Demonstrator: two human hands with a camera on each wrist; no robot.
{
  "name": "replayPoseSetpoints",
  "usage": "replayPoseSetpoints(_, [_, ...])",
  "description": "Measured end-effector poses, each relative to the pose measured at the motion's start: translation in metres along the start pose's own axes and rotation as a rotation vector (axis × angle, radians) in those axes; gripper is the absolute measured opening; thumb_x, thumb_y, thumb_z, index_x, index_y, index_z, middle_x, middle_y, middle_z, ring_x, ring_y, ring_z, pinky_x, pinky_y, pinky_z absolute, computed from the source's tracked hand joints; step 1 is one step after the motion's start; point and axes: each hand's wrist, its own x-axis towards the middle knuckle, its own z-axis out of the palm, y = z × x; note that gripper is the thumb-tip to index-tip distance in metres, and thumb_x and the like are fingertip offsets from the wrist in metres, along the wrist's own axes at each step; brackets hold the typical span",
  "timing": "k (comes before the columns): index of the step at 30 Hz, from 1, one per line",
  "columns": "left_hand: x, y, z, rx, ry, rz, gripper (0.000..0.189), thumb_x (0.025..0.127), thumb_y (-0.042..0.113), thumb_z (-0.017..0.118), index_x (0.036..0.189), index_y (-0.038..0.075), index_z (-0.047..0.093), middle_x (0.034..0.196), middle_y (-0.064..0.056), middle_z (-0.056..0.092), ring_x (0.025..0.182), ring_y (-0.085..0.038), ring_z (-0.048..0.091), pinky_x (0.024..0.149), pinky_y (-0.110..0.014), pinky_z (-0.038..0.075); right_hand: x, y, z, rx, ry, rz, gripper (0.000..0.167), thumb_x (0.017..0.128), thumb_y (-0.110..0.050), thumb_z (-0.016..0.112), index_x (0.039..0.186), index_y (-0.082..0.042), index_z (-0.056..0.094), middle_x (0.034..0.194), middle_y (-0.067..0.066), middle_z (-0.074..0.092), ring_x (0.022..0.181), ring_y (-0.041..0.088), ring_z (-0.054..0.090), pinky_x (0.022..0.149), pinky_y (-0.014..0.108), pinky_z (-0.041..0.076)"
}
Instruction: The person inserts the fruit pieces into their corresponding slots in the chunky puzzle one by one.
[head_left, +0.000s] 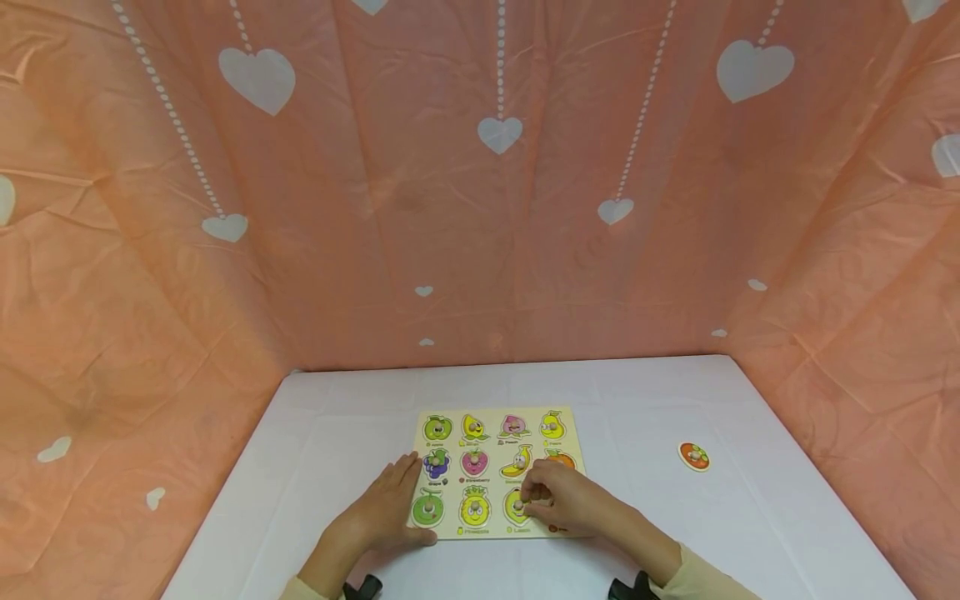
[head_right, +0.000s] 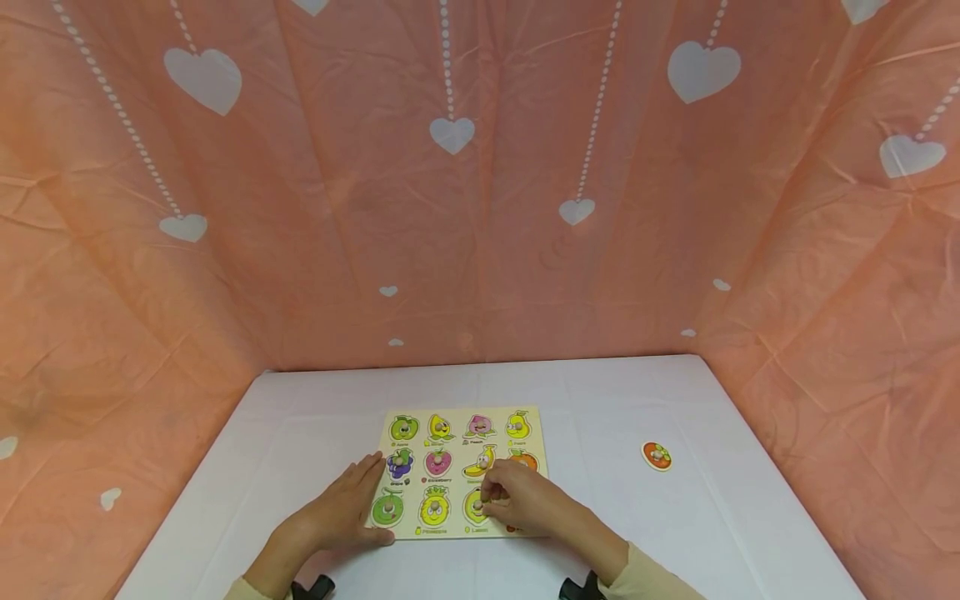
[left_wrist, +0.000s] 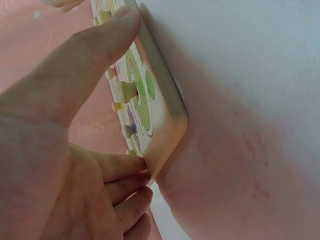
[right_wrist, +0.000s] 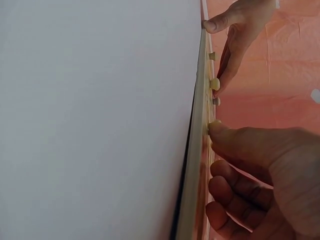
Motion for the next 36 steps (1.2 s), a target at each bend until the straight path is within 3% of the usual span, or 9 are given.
replayPoseSetpoints(9, [0.0,0.002,-0.002,-0.001,-0.008,-0.019,0.121,0.076,0.047,0.097,0.159,-0.014,0.035,0.17,-0.031,0.03,0.16,-0.046,0.026,0.133,-0.057,0.024,-0.007,0.003,-0.004,0.011,0.044,-0.04,0.012,0.096,-0.02,0.084,0.098,-0.019,0.072,0.094,-0.015,0.061,0.087,0.0,0.055,0.078,0.02,0.055])
replayPoseSetpoints(17, [-0.002,0.003,-0.002,-0.01,-0.004,-0.012,0.12,0.076,0.046,0.097,0.159,-0.014,0.034,0.169,-0.032,0.03,0.16,-0.046,0.027,0.133,-0.057,0.024,-0.012,0.01,-0.009,0.004,0.114,-0.088,0.013,0.095,-0.009,0.082,0.094,-0.017,0.071,0.091,-0.012,0.061,0.084,0.001,0.056,0.073,0.02,0.056])
replayPoseSetpoints(27, [-0.001,0.004,-0.002,0.006,-0.006,-0.025,0.12,0.076,0.047,0.096,0.16,-0.013,0.035,0.17,-0.031,0.03,0.16,-0.045,0.027,0.133,-0.056,0.024,-0.02,0.017,-0.019,0.023,0.145,0.04,0.017,0.093,-0.009,0.084,0.091,-0.02,0.071,0.09,-0.013,0.06,0.082,0.001,0.056,0.071,0.02,0.055])
replayPoseSetpoints(36, [-0.002,0.004,-0.003,-0.011,-0.006,-0.015,0.119,0.076,0.045,0.096,0.159,-0.014,0.034,0.17,-0.031,0.03,0.16,-0.045,0.026,0.133,-0.057,0.023,-0.03,0.027,-0.03,0.003,0.2,0.024,0.013,0.092,-0.007,0.084,0.094,-0.014,0.073,0.088,-0.012,0.06,0.081,0.001,0.056,0.069,0.021,0.054])
